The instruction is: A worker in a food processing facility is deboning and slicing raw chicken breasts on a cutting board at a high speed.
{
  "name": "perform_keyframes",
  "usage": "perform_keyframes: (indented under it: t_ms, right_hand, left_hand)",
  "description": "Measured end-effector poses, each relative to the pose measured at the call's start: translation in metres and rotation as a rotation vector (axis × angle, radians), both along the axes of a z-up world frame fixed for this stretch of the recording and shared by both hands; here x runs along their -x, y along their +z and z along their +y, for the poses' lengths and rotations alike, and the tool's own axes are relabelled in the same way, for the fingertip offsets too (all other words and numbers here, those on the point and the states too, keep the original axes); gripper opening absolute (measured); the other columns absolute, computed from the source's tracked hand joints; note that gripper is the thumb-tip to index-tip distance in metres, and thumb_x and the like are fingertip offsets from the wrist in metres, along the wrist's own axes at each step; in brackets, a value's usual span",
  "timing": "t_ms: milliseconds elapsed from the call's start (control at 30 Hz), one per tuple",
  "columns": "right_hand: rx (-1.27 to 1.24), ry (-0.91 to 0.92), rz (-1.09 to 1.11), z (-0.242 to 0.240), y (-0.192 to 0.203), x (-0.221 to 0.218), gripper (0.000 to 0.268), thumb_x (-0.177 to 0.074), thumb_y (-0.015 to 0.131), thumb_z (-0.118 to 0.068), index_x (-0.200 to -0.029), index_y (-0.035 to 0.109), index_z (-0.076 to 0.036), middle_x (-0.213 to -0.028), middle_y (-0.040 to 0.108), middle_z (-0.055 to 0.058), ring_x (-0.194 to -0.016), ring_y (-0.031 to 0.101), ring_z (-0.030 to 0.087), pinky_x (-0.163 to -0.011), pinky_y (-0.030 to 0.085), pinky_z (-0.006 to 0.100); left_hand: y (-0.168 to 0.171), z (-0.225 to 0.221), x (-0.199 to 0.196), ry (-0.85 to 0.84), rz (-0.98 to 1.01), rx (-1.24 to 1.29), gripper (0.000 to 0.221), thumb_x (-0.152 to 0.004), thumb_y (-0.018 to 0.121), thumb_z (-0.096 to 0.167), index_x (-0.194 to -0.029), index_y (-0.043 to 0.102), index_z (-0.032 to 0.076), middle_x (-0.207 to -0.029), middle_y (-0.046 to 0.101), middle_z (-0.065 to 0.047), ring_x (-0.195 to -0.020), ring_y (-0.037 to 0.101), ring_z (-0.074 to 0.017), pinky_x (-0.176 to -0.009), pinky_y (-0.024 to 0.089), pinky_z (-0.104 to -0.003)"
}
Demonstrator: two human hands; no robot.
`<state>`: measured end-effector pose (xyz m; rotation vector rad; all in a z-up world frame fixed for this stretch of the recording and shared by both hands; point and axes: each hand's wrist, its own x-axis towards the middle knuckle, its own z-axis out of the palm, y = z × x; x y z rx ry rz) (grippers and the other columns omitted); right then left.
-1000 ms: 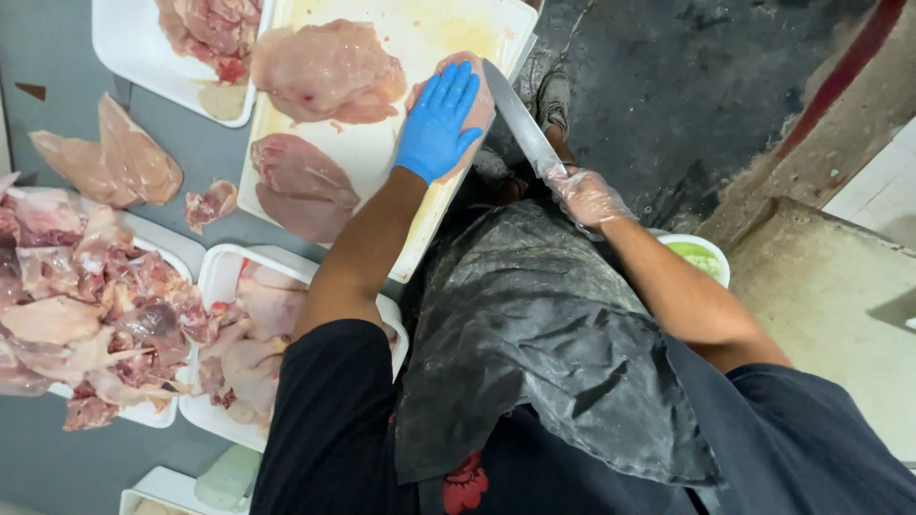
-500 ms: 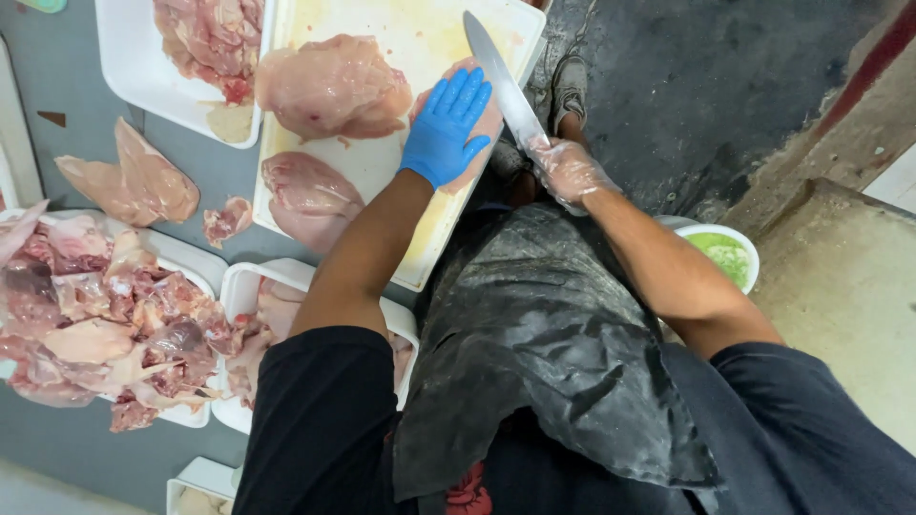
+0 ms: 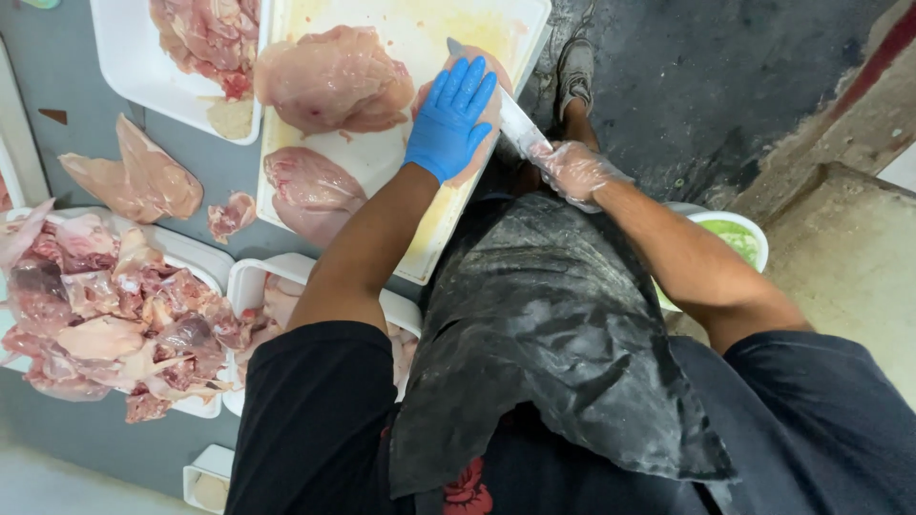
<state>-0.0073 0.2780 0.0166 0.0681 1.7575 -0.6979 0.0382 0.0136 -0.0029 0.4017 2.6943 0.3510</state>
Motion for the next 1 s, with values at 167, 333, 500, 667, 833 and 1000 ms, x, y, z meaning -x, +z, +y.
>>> perform_keyframes:
  t_ms: [167, 333, 500, 667, 833, 1000]
  right_hand:
    - [0.005, 0.287, 0.075, -0.009, -0.028, 0.004, 0.058, -0.114, 0.053, -0.055, -0.099, 0.072, -0.003, -0.084, 0.067, 0.012, -0.071, 0.059, 0.026, -0.075, 0.047, 0.046]
    - [0.169, -0.224, -0.331, -0.010, -0.061, 0.000, 0.042, -0.100, 0.046, -0.044, -0.100, 0.071, -0.011, -0.075, 0.057, 0.003, -0.063, 0.052, 0.020, -0.065, 0.038, 0.038]
    - [-0.071, 0.273, -0.017, -0.026, 0.038, 0.005, 0.081, -0.104, 0.033, -0.074, -0.132, 0.068, -0.006, -0.106, 0.073, 0.017, -0.092, 0.065, 0.034, -0.087, 0.046, 0.046]
    - [-0.056, 0.230, -0.067, -0.051, 0.053, 0.008, 0.087, -0.097, 0.030, -0.082, -0.128, 0.069, -0.011, -0.111, 0.073, 0.012, -0.097, 0.065, 0.031, -0.094, 0.045, 0.044]
    - [-0.039, 0.249, -0.069, -0.029, 0.009, -0.017, 0.069, -0.106, 0.039, -0.071, -0.117, 0.072, -0.011, -0.092, 0.071, 0.009, -0.080, 0.061, 0.026, -0.080, 0.046, 0.042]
    - [-0.052, 0.240, -0.097, -0.045, 0.026, -0.016, 0.076, -0.101, 0.035, -0.078, -0.113, 0.071, -0.013, -0.095, 0.073, 0.010, -0.078, 0.066, 0.026, -0.077, 0.050, 0.042]
  left_hand:
    - [0.005, -0.001, 0.001, 0.004, 0.008, -0.004, 0.073, -0.114, 0.066, 0.038, -0.171, 0.030, 0.009, -0.176, 0.019, -0.013, -0.162, 0.016, -0.0378, -0.135, 0.017, -0.052]
    - [-0.001, 0.000, -0.002, -0.006, 0.028, 0.003, 0.074, -0.113, 0.071, 0.035, -0.170, 0.032, 0.010, -0.176, 0.020, -0.013, -0.161, 0.019, -0.0390, -0.133, 0.021, -0.054]
    - [0.000, 0.000, 0.002, 0.003, 0.021, 0.023, 0.073, -0.114, 0.068, 0.037, -0.170, 0.031, 0.009, -0.176, 0.022, -0.013, -0.161, 0.021, -0.0389, -0.134, 0.019, -0.052]
    - [0.001, 0.000, 0.003, -0.015, 0.016, 0.031, 0.073, -0.115, 0.066, 0.039, -0.171, 0.033, 0.006, -0.175, 0.020, -0.016, -0.160, 0.019, -0.0409, -0.134, 0.017, -0.053]
    - [-0.001, -0.001, 0.000, 0.001, 0.050, 0.003, 0.075, -0.114, 0.073, 0.037, -0.170, 0.034, 0.008, -0.175, 0.022, -0.015, -0.160, 0.020, -0.0411, -0.133, 0.018, -0.056]
    - [0.002, -0.001, 0.007, -0.015, 0.021, 0.022, 0.075, -0.118, 0.070, 0.037, -0.173, 0.029, 0.007, -0.176, 0.017, -0.016, -0.161, 0.016, -0.0415, -0.134, 0.015, -0.055]
